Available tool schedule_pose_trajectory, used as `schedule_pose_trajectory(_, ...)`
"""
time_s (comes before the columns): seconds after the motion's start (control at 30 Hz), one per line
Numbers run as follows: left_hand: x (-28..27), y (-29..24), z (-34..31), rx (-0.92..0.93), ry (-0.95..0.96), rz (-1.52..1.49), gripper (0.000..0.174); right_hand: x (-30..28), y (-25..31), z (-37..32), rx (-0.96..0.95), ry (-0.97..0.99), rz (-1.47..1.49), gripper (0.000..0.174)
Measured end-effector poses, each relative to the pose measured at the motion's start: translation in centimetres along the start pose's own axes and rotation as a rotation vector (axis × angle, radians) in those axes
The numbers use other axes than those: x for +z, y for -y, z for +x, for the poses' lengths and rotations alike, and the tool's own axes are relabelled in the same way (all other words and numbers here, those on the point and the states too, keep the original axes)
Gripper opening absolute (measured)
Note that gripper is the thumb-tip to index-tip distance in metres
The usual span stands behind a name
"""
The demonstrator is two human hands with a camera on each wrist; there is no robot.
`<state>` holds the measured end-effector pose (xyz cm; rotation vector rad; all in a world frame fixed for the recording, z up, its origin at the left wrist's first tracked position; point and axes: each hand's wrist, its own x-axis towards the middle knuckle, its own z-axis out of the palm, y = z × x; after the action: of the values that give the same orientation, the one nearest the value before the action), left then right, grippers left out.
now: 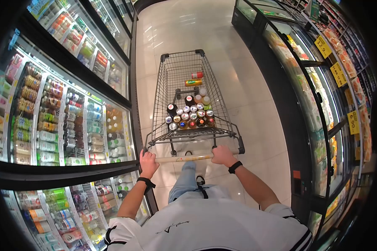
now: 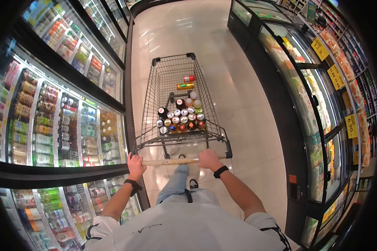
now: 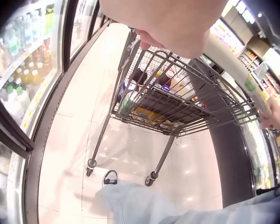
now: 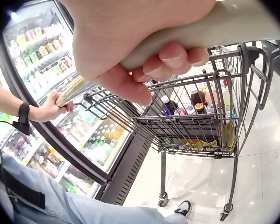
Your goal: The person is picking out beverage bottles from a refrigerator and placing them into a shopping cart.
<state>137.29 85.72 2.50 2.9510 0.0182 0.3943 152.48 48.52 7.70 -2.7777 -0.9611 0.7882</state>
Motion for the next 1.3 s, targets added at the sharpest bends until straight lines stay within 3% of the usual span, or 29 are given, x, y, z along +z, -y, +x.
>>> schedule_pose_trajectory(0.2, 2.3, 1.7, 9.4, -0.01, -0.042, -0.042, 0.018, -4.7, -4.7, 9.1, -0.03, -0.003, -0.06, 0.026)
schedule_pose_trajectory(0.3, 4.0, 2.8, 14.5, -0.006, -0.058, -0.07, 0.018, -8.2, -6.4, 13.1, -0.032, -0.097, -0.065, 0.024)
schedule_pose_trajectory(0.37, 4.5, 3.7, 18.0, -0.018, -0.063, -0.082, 0.018, -10.6, -7.2, 16.0, 0.07, 0.004, -0.058, 0.027)
schedule_pose_trajectory(0.7, 8.4, 8.5, 35.2, -0.095, 0.048, -0.112, 0.026, -20.5, -13.1, 32.0, 0.048, 0.052, -0.086, 0.029)
schedule_pose_trajectory(0.83, 8.4, 10.4, 42.6, -0.045, 0.109, -0.028, 0.021, -22.6, -16.0, 37.9, 0.012, -0.049, -0.129, 0.028)
schedule_pose_trajectory(0.97, 8.3, 11.6, 51.0, 0.018, 0.32, 0.048, 0.025, -26.1, -17.5, 44.9, 0.008, -0.036, -0.11, 0.026)
schedule_pose_trajectory(1.07, 11.8, 12.1, 58.2, -0.051, 0.635, -0.121, 0.026, -28.6, -18.8, 49.4, 0.0, -0.069, -0.133, 0.026)
schedule_pose_trajectory(1.2, 13.5, 14.7, 65.8, -0.048, 0.672, -0.116, 0.024, -31.7, -21.8, 57.1, -0.017, -0.066, -0.154, 0.027)
schedule_pose_trajectory(1.23, 15.3, 16.1, 67.0, -0.027, 0.631, -0.11, 0.032, -32.4, -22.1, 58.8, -0.032, -0.08, -0.151, 0.027)
schedule_pose_trajectory(1.3, 16.3, 18.0, 71.1, -0.043, 0.715, -0.112, 0.032, -35.2, -23.2, 62.9, -0.09, -0.069, -0.171, 0.025)
